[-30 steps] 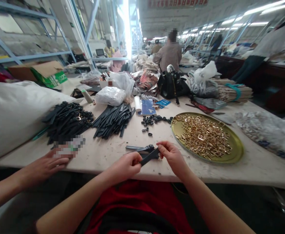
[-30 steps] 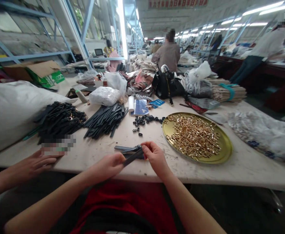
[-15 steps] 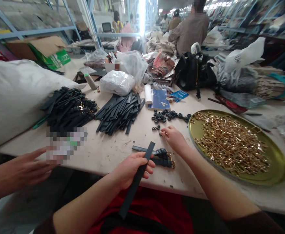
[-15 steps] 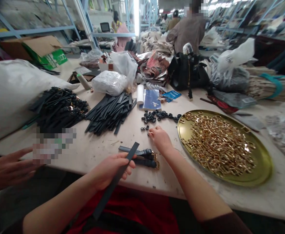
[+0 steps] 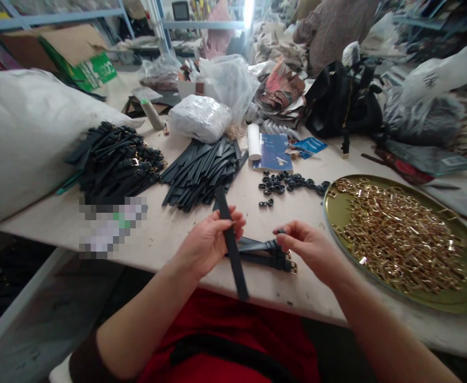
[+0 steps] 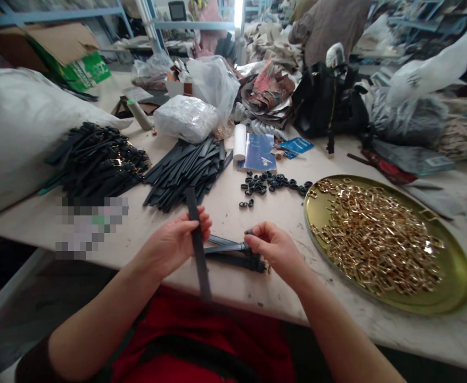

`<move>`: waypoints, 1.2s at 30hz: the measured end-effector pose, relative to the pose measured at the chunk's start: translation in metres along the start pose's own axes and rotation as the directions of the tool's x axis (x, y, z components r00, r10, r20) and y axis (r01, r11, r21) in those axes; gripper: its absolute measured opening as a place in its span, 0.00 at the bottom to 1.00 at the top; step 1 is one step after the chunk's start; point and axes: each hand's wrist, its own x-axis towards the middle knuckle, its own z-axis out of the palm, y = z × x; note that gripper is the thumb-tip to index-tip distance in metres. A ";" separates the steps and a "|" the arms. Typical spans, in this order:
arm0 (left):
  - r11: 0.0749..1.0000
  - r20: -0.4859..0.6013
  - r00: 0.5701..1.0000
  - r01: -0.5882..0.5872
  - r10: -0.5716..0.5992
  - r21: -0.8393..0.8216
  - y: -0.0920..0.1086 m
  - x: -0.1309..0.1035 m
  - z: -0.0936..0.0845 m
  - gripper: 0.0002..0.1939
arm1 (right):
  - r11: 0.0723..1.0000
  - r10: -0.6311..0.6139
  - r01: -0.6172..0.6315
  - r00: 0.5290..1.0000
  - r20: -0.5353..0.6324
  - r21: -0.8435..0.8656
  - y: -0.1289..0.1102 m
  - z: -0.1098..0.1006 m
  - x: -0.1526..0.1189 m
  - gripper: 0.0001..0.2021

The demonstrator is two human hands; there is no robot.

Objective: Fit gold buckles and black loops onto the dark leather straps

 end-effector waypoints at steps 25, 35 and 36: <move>0.741 0.227 0.910 0.117 -0.346 0.661 -0.070 -0.086 -0.010 0.07 | 0.795 0.070 0.011 0.991 -0.110 0.607 0.015 0.030 -0.117 0.11; 0.458 0.220 0.946 -0.091 -0.237 0.884 -0.072 -0.068 -0.013 0.10 | 0.649 0.274 -0.164 0.961 -0.028 0.743 0.028 0.043 -0.101 0.13; 0.364 0.239 0.952 -0.157 -0.190 0.918 -0.072 -0.065 -0.015 0.10 | 0.676 0.272 -0.164 0.962 -0.037 0.719 0.030 0.043 -0.100 0.13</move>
